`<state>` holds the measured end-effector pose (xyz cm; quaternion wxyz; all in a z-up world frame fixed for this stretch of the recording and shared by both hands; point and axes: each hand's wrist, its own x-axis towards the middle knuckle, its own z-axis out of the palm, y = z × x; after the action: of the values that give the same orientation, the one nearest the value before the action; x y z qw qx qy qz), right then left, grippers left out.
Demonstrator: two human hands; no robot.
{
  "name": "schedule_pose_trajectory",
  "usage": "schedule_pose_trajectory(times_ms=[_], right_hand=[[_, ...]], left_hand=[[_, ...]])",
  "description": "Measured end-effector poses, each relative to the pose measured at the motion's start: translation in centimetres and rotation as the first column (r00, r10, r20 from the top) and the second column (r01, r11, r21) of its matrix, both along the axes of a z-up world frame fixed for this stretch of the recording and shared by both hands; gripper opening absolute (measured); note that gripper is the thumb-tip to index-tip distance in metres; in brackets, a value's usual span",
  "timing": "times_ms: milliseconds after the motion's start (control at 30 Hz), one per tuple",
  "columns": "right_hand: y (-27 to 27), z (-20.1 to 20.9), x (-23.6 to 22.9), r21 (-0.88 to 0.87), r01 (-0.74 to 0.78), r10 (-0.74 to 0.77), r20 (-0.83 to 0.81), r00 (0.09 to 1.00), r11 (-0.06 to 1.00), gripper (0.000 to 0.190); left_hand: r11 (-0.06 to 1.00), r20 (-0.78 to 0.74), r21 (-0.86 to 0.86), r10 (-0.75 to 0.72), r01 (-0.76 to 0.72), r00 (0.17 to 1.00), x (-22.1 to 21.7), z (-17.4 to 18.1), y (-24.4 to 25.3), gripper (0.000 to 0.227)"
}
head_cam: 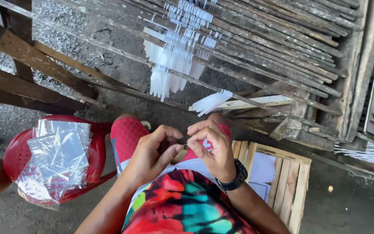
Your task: Separating individual candle wicks from a bundle and arranging them onto a wooden production frame.
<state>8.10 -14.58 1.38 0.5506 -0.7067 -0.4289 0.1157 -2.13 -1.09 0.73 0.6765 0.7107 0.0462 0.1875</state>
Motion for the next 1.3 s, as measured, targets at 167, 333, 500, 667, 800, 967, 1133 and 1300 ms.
schedule_pose_trajectory(times_ms=[167, 333, 500, 667, 800, 967, 1133, 1300], right_hand=[[-1.6, 1.7, 2.3, -0.027, 0.098, -0.093, 0.154, 0.984, 0.995, 0.014], [-3.8, 0.7, 8.4, -0.113, 0.353, -0.255, 0.498, 0.829, 0.929, 0.011], [-2.4, -0.2, 10.1, -0.325, 0.35, -0.145, 0.517, 0.844, 0.879, 0.007], [-1.7, 0.1, 10.0, -0.363, 0.318, -0.121, 0.472, 0.873, 0.876, 0.011], [-2.3, -0.2, 10.4, -0.394, 0.336, -0.133, 0.46, 0.878, 0.855, 0.01], [-0.3, -0.4, 10.3, -0.385, 0.26, -0.08, 0.425, 0.902, 0.885, 0.014], [-0.8, -0.2, 11.0, -0.475, 0.353, -0.109, 0.466, 0.878, 0.806, 0.01], [0.1, 0.5, 10.5, -0.571, 0.407, -0.123, 0.469, 0.874, 0.713, 0.012]], left_hand=[[0.994, -0.017, 0.097, 0.045, -0.043, 0.999, 0.9, -0.4, 0.1, 0.003], [0.969, 0.019, 0.204, 0.139, -0.14, 0.99, 3.1, -0.6, 2.0, 0.004], [0.754, 0.269, 0.572, 0.199, -0.323, 0.942, 8.4, 0.4, 3.8, 0.005], [0.606, 0.261, 0.738, 0.147, -0.295, 0.954, 12.1, -2.8, 4.2, 0.008], [0.524, 0.214, 0.813, 0.137, -0.254, 0.967, 13.0, -3.5, 4.2, 0.01], [0.526, 0.209, 0.814, 0.132, -0.247, 0.969, 12.9, -4.1, 3.9, 0.011], [0.573, 0.163, 0.792, 0.134, -0.211, 0.977, 12.8, -4.0, 4.4, 0.009], [0.568, 0.127, 0.807, 0.1, -0.161, 0.987, 12.9, -3.6, 4.5, 0.009]])
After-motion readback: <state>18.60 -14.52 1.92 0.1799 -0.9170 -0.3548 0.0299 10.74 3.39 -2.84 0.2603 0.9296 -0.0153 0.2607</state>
